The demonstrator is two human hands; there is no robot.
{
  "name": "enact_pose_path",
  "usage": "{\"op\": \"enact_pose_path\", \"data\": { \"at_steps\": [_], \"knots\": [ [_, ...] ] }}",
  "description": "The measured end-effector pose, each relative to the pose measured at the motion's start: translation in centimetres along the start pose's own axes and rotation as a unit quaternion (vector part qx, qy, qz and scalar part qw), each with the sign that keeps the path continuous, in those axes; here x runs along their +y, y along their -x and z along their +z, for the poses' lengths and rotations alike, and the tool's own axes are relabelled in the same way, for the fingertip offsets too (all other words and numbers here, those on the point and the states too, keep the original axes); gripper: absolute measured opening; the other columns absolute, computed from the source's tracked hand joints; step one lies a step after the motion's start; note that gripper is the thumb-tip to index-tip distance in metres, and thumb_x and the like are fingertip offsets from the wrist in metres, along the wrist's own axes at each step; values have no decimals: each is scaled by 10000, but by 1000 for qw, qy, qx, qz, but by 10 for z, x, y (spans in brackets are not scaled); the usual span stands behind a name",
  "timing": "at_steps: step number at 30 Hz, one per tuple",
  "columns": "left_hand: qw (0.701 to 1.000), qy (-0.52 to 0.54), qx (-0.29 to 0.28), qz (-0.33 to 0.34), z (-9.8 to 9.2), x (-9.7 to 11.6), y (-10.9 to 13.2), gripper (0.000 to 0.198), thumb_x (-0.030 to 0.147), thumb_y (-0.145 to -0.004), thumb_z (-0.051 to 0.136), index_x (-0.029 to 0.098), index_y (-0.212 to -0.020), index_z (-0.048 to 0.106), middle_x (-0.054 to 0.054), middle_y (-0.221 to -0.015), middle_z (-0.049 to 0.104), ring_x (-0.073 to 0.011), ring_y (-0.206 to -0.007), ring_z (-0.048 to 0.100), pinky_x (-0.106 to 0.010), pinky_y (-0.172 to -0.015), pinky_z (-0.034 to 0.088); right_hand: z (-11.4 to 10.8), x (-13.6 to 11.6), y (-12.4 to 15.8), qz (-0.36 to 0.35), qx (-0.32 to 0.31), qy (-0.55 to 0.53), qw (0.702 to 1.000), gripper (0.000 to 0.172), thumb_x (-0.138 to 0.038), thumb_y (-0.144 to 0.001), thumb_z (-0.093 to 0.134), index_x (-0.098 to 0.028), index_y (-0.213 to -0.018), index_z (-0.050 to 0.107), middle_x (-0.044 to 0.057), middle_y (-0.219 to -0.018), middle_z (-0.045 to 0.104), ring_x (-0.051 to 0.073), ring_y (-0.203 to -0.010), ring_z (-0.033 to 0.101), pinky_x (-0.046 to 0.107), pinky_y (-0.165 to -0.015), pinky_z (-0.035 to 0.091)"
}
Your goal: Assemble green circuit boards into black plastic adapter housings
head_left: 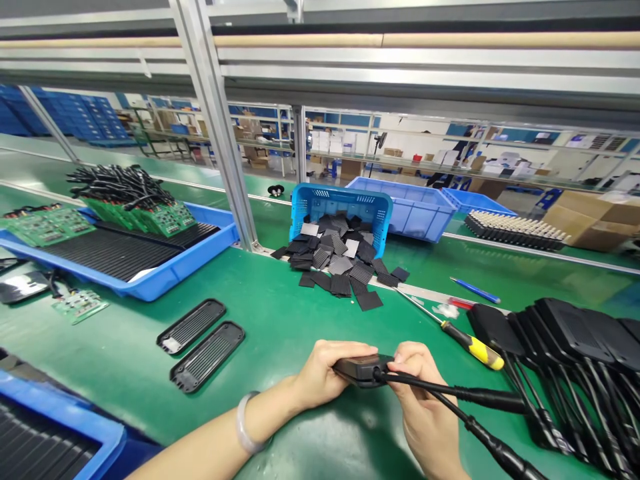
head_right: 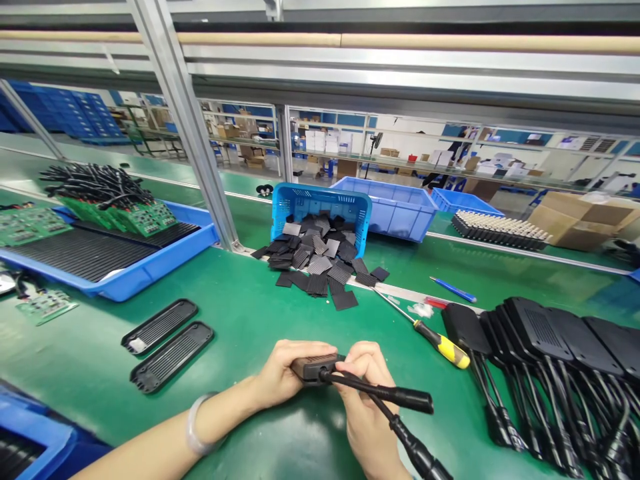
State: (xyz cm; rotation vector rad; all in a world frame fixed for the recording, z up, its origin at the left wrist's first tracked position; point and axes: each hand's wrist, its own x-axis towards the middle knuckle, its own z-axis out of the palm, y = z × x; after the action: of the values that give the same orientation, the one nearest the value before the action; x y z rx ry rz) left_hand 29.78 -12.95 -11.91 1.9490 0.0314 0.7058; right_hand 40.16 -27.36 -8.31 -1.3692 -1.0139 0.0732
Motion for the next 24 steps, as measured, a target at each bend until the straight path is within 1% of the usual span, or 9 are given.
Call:
{"op": "enact_pose_path", "data": {
  "at_steps": [6, 9, 10, 11, 14, 16, 18, 21, 24],
  "knots": [
    [998, 6, 22, 64, 2, -5, 2, 322, 92, -815, 593, 145, -1118, 688, -105, -1043, 733, -193, -939, 704, -244, -832, 560, 4, 0, 3, -27, 10, -12, 1000, 166, -229, -869, 627, -221, -712, 571, 3, -761, 484, 140, -732, 512, 236, -620, 437],
    [997, 20, 3, 81, -1, 1, -1, 283, 130, -832, 607, 146, -1101, 694, -115, -1037, 733, -198, -933, 704, -252, -828, 562, 2, 1, 1, -25, -33, -51, 998, 110, -298, -853, 655, -238, -783, 595, 14, -877, 539, 144, -794, 559, 243, -669, 471],
    [996, 24, -7, 90, -2, 4, -3, 268, 149, -846, 604, 145, -1098, 693, -119, -1035, 732, -199, -932, 703, -254, -824, 563, 1, 2, 0, -22, -58, -61, 996, 98, -334, -848, 659, -250, -870, 613, 29, -950, 564, 161, -851, 577, 264, -715, 487],
    [994, 29, -14, 101, -3, 6, -4, 256, 167, -861, 593, 147, -1096, 693, -121, -1032, 732, -198, -933, 701, -254, -820, 564, 0, 2, -1, -26, -89, -67, 993, 166, -371, -854, 647, -260, -974, 618, 44, -1006, 583, 179, -897, 584, 286, -751, 496],
    [985, 48, -4, 166, -5, 8, -7, 255, 187, -876, 591, 167, -1115, 680, -124, -1033, 730, -204, -959, 693, -285, -854, 560, -2, -1, -5, -94, -169, -59, 979, 296, -392, -890, 591, -261, -1155, 600, 62, -970, 647, 204, -913, 588, 330, -780, 497],
    [976, 56, 10, 209, -4, 4, -7, 295, 181, -863, 614, 184, -1155, 657, -128, -1044, 727, -214, -975, 690, -325, -892, 555, -2, -5, -6, -148, -180, -53, 971, 231, -362, -905, 573, -250, -1096, 638, 58, -883, 669, 200, -849, 595, 340, -743, 497],
    [973, 57, 4, 223, -2, -1, -5, 343, 163, -853, 624, 188, -1195, 634, -136, -1048, 725, -222, -986, 686, -354, -912, 550, -1, -8, -6, -169, -164, -55, 970, 199, -350, -913, 561, -237, -1048, 655, 62, -851, 676, 201, -817, 603, 354, -727, 495],
    [977, 69, -12, 202, 1, -3, -3, 355, 140, -837, 634, 178, -1190, 642, -143, -1064, 718, -232, -1003, 678, -368, -916, 544, 0, -8, -2, -146, -140, -64, 977, 180, -309, -941, 513, -238, -1018, 659, 51, -834, 675, 189, -792, 609, 358, -740, 483],
    [991, 87, -27, 100, 2, 2, -3, 280, 138, -823, 646, 162, -1097, 695, -130, -1052, 723, -223, -963, 687, -322, -865, 551, -2, -3, 0, -86, -115, -83, 986, 150, -295, -907, 577, -262, -1028, 660, 32, -841, 650, 182, -811, 596, 327, -723, 489]
  ]
}}
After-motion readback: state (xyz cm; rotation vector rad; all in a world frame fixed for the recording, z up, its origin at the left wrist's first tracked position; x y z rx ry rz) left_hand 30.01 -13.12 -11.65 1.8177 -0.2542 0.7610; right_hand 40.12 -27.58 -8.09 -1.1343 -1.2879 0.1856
